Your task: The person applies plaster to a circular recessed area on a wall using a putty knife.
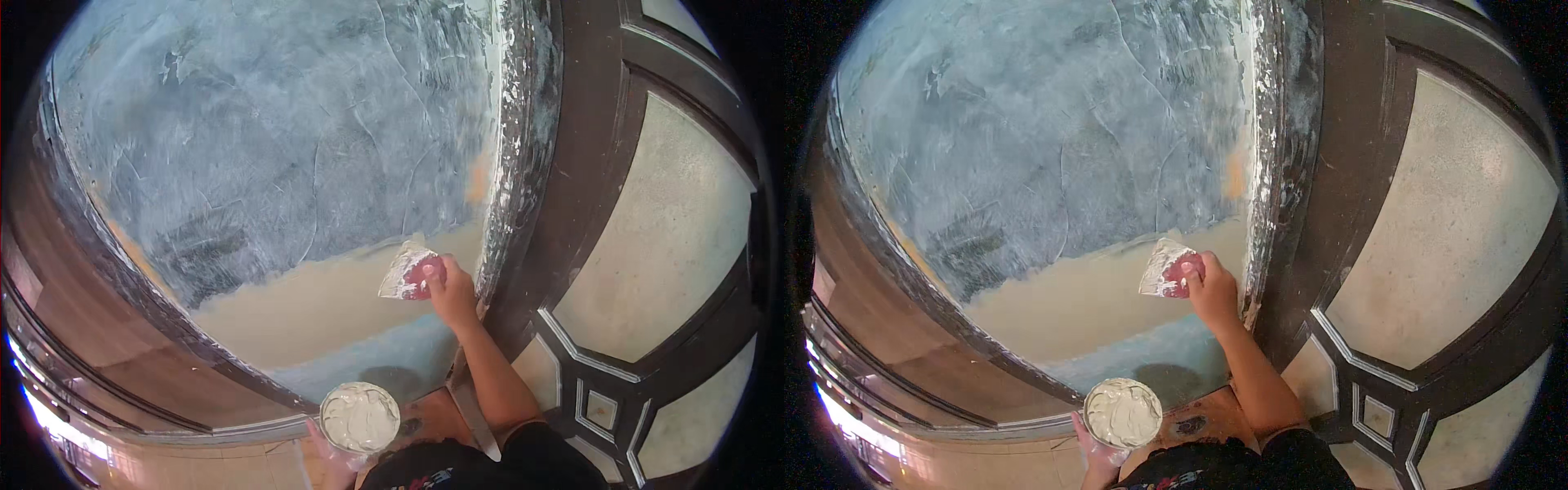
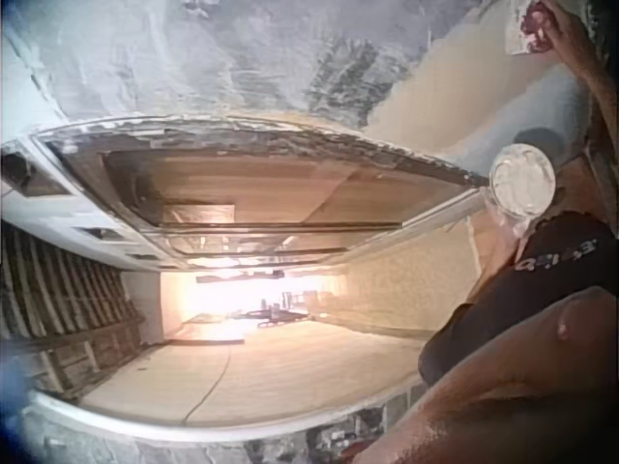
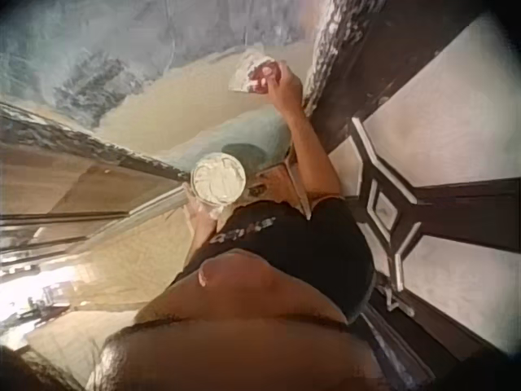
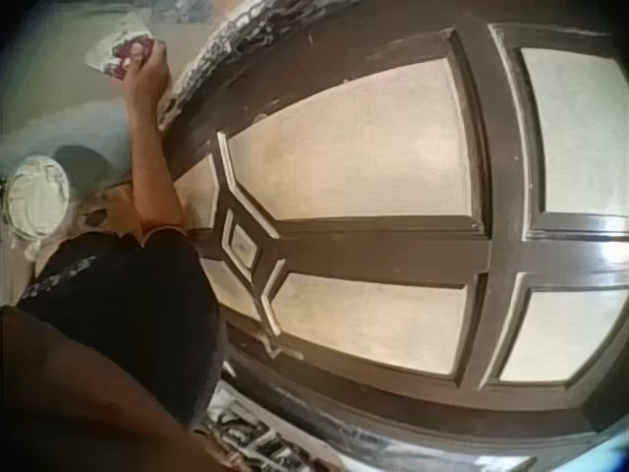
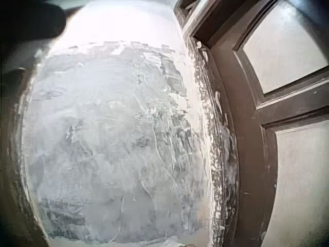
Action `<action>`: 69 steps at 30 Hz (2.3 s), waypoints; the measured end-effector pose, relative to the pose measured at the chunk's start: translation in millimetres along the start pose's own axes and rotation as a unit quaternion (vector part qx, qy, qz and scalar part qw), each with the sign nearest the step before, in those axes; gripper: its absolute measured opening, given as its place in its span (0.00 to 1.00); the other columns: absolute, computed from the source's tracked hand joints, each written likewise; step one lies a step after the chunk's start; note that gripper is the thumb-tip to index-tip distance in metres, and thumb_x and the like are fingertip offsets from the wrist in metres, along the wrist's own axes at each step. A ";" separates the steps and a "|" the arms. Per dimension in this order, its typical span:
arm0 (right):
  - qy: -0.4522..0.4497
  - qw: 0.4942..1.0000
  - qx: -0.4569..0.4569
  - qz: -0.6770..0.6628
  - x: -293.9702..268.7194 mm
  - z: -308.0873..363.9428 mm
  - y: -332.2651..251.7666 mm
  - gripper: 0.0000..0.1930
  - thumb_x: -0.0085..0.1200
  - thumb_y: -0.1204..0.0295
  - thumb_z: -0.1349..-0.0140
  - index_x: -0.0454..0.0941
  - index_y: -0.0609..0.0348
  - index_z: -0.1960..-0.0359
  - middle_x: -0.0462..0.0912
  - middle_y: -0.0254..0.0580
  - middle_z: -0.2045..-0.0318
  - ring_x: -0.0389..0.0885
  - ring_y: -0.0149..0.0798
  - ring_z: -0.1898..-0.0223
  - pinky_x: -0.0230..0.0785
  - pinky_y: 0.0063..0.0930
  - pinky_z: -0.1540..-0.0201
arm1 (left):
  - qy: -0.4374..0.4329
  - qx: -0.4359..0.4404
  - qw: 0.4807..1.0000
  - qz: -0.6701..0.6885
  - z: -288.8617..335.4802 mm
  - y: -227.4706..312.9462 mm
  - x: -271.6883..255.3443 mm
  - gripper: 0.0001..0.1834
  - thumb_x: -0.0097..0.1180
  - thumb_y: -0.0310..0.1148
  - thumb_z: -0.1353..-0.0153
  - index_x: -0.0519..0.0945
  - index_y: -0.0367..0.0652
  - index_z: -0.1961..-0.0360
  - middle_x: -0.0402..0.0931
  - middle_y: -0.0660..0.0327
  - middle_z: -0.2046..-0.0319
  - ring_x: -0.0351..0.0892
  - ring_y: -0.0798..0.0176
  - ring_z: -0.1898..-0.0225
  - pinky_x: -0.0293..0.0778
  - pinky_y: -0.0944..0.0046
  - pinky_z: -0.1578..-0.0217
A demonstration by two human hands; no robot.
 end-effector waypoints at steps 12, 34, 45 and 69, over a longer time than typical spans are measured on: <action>-0.009 0.996 -0.073 -0.052 22.3 20.1 -11.0 0.13 0.51 0.62 0.32 0.69 0.61 0.59 0.78 0.51 0.73 0.80 0.49 0.70 0.70 0.40 0.65 | -0.058 -0.095 0.971 0.214 5.3 5.7 23.9 0.49 0.27 0.73 0.38 0.55 0.46 0.28 0.56 0.50 0.30 0.59 0.42 0.32 0.57 0.40 0.34; 0.015 0.995 0.027 -0.093 42.3 23.5 13.0 0.16 0.58 0.64 0.38 0.69 0.63 0.58 0.74 0.52 0.66 0.75 0.51 0.66 0.68 0.44 0.61 | -0.038 -0.098 0.974 0.203 2.6 8.2 22.9 0.49 0.29 0.74 0.39 0.58 0.49 0.29 0.56 0.54 0.30 0.60 0.45 0.32 0.58 0.40 0.35; -0.034 0.801 0.192 -0.565 30.2 40.0 10.6 0.14 0.48 0.61 0.28 0.65 0.57 0.51 0.78 0.40 0.58 0.78 0.32 0.76 0.67 0.26 0.77 | -0.015 -0.045 0.998 -0.032 2.3 3.0 0.9 0.50 0.28 0.76 0.40 0.56 0.49 0.28 0.55 0.53 0.29 0.58 0.44 0.31 0.56 0.41 0.33; -0.081 0.867 0.251 -0.423 83.9 122.3 51.9 0.12 0.45 0.66 0.27 0.70 0.59 0.50 0.81 0.38 0.61 0.78 0.28 0.73 0.72 0.21 0.74 | -0.073 -0.026 0.969 0.234 4.8 9.7 42.1 0.45 0.27 0.70 0.36 0.56 0.47 0.29 0.55 0.53 0.30 0.58 0.45 0.31 0.58 0.43 0.34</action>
Point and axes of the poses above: each hand's wrist, its own z-axis away from the middle knuckle, its own x-axis out of the palm, y = z × x, the point moved 3 cm from there along -z, towards the middle knuckle
